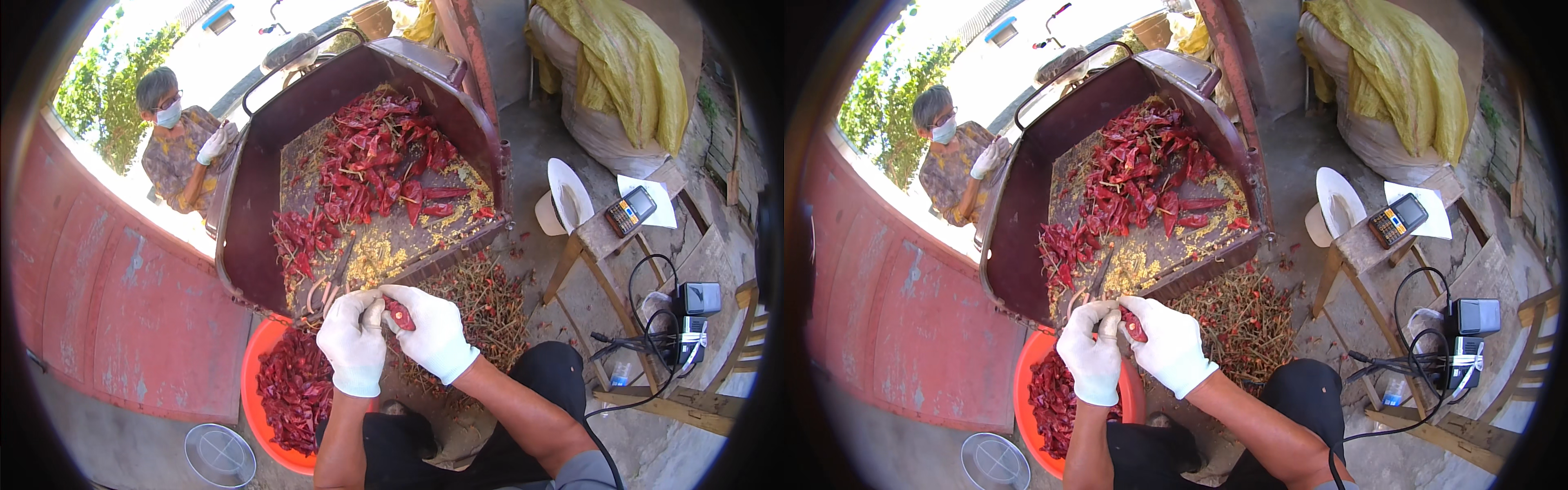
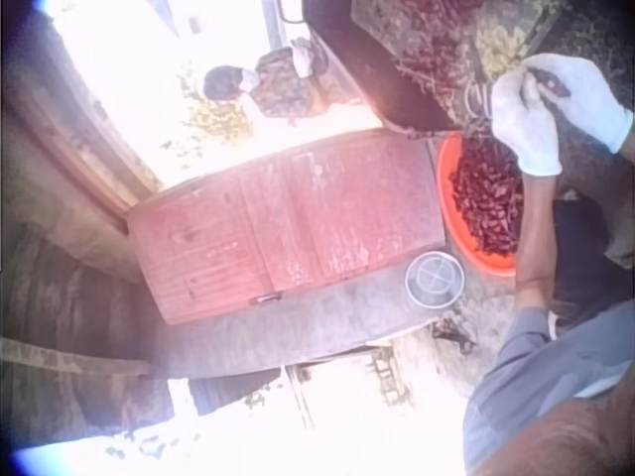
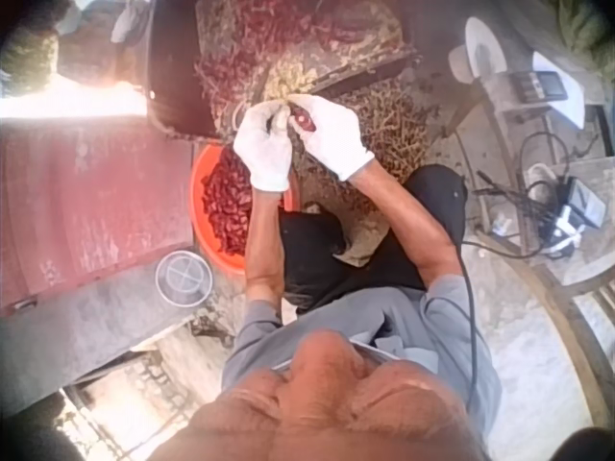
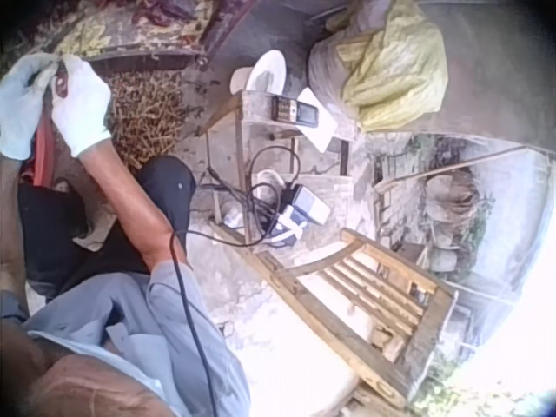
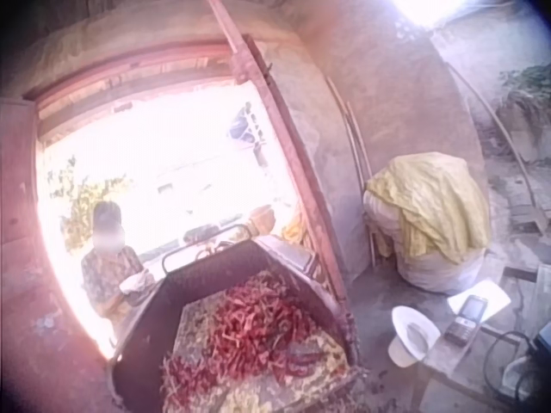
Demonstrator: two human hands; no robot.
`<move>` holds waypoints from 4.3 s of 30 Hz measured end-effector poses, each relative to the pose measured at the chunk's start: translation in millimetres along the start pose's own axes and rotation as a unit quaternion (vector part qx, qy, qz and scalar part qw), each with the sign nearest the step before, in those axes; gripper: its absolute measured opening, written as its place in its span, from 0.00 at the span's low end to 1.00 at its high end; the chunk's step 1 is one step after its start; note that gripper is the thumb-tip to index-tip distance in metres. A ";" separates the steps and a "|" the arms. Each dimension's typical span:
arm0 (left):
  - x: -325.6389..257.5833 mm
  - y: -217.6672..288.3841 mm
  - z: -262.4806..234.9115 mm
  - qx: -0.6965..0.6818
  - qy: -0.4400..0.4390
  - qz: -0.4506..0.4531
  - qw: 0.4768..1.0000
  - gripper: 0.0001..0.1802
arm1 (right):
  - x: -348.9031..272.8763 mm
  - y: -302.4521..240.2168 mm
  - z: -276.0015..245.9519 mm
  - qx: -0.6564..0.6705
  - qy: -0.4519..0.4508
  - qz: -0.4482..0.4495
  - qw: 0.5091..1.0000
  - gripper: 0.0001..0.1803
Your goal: The person sorts and de-stems dried red peppers by hand and with scissors, collecting the processed peppers in a red basin.
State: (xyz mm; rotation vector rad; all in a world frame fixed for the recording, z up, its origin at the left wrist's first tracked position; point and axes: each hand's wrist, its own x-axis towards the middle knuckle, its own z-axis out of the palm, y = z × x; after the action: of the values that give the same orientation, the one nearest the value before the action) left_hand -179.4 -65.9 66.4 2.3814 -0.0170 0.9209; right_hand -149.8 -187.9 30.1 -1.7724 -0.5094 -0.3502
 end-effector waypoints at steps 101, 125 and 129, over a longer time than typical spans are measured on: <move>93.4 -109.1 86.9 0.037 -0.141 -0.060 0.987 0.19 | 6.6 1.4 -10.5 0.402 -0.333 0.337 0.783 0.21; 88.6 -159.6 105.1 0.040 -0.058 -0.197 0.978 0.18 | 18.7 1.5 -15.9 0.422 -0.258 0.364 0.789 0.18; 77.5 -146.1 89.8 -0.111 -0.012 -0.280 0.953 0.18 | 17.1 1.3 -15.6 0.408 -0.254 0.359 0.800 0.18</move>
State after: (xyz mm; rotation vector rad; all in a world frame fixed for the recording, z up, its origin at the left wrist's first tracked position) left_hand -34.5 23.4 -13.8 2.0196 0.4944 0.5782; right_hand -133.9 -200.6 41.3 -1.0476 -0.2447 0.8098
